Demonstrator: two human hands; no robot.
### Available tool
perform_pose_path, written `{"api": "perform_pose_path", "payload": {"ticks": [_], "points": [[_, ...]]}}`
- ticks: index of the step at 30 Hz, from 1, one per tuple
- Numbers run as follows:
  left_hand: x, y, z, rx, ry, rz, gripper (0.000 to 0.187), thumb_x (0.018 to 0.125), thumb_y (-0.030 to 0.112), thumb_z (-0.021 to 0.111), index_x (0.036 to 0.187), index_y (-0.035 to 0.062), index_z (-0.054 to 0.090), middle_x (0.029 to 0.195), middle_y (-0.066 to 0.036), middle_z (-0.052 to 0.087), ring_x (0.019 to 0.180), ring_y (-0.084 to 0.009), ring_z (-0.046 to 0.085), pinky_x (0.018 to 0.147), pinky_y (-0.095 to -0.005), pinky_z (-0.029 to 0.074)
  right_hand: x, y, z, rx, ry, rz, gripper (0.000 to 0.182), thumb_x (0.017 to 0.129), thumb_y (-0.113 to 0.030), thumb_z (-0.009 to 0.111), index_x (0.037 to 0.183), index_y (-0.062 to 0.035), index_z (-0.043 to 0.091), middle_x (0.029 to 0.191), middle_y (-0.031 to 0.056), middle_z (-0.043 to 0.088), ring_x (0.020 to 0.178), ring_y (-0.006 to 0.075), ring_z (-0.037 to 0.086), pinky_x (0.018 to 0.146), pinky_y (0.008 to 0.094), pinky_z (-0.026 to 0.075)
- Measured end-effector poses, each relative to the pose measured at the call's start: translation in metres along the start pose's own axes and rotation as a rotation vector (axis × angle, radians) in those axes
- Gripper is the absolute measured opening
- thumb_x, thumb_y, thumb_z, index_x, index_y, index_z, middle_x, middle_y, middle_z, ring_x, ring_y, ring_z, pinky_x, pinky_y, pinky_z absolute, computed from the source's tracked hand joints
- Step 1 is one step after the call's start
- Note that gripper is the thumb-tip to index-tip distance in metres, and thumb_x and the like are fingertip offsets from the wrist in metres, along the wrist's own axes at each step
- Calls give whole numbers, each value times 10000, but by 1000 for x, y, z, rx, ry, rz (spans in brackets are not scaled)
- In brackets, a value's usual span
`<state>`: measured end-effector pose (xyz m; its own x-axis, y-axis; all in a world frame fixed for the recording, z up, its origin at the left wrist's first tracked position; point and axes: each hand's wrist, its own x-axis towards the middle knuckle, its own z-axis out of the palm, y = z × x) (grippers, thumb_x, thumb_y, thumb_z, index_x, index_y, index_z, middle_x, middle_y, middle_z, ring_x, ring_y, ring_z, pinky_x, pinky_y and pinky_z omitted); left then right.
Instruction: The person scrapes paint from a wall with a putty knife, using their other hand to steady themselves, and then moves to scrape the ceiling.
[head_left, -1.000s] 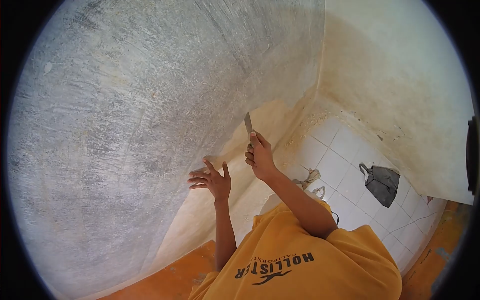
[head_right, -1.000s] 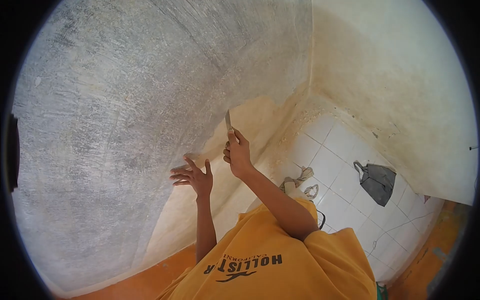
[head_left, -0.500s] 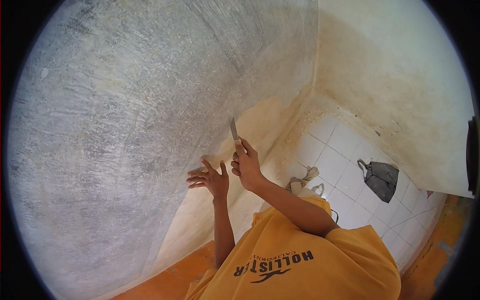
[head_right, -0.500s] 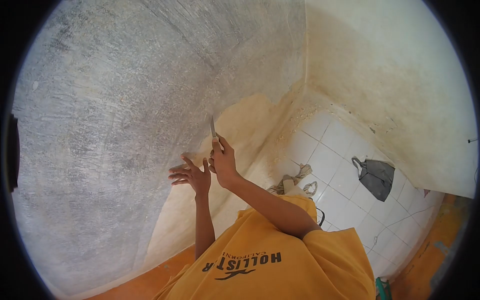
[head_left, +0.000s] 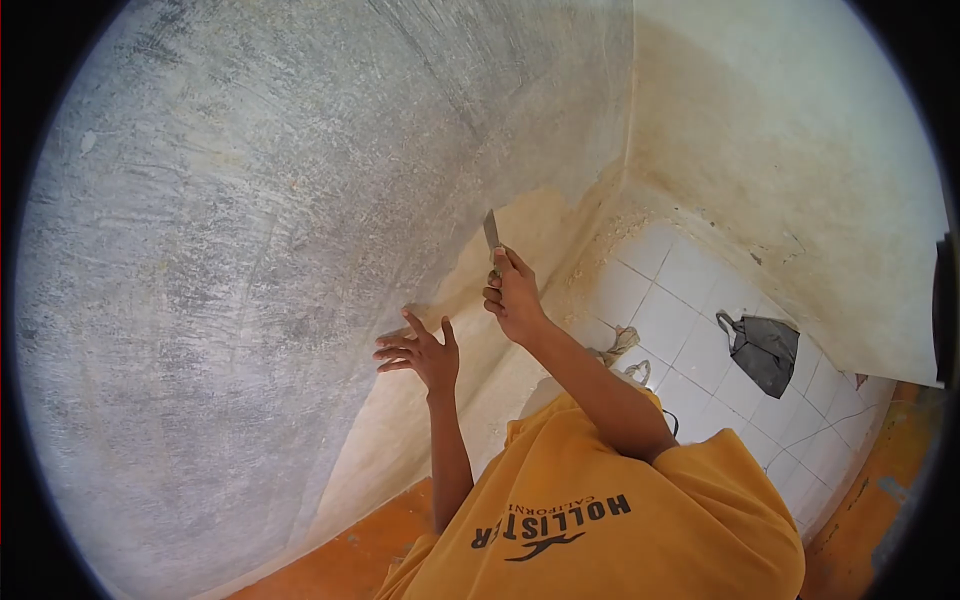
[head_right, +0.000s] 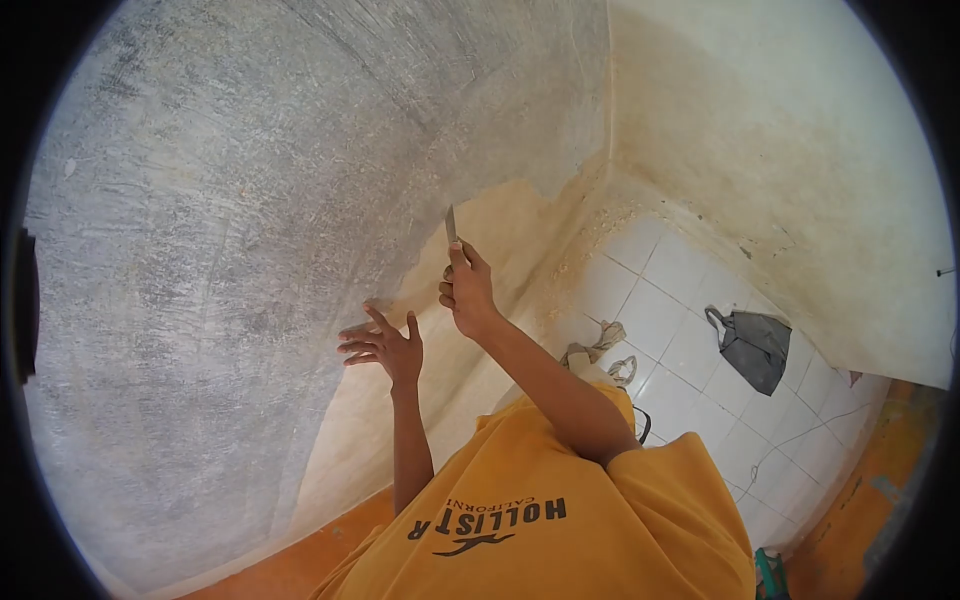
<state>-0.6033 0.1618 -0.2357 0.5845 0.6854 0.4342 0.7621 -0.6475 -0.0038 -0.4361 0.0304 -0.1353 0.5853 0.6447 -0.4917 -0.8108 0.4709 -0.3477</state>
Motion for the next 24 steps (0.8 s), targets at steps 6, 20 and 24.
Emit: {"api": "perform_pose_path", "payload": {"ticks": [6, 20, 24], "points": [[0, -3, 6, 17, 16, -3, 915, 939, 618, 528, 1611, 188, 80, 1442, -529, -211, 1258, -784, -219, 870, -892, -94, -21, 16, 21, -18, 32, -2, 194, 1024, -340, 545, 1025, -148, 516, 690, -40, 381, 515, 61, 316, 437, 225, 249], [2, 0, 5, 44, 5, -16, 925, 939, 631, 512, 1611, 218, 28, 1409, -581, -138, 1242, -814, -170, 853, -905, -58, -5, 7, 1, -45, -10, -19, 177, 1028, -316, 557, 1049, -146, 514, 674, -49, 376, 482, 48, 275, 417, 226, 221], [2, 0, 6, 46, 38, 7, 934, 936, 629, 520, 1612, 216, 26, 1411, -573, -162, 1247, -807, -176, 850, -907, -59, -37, 20, 34, -30, 14, 49, 173, 1028, -304, 552, 1047, -136, 515, 682, -45, 386, 476, 48, 283, 415, 230, 224]]}}
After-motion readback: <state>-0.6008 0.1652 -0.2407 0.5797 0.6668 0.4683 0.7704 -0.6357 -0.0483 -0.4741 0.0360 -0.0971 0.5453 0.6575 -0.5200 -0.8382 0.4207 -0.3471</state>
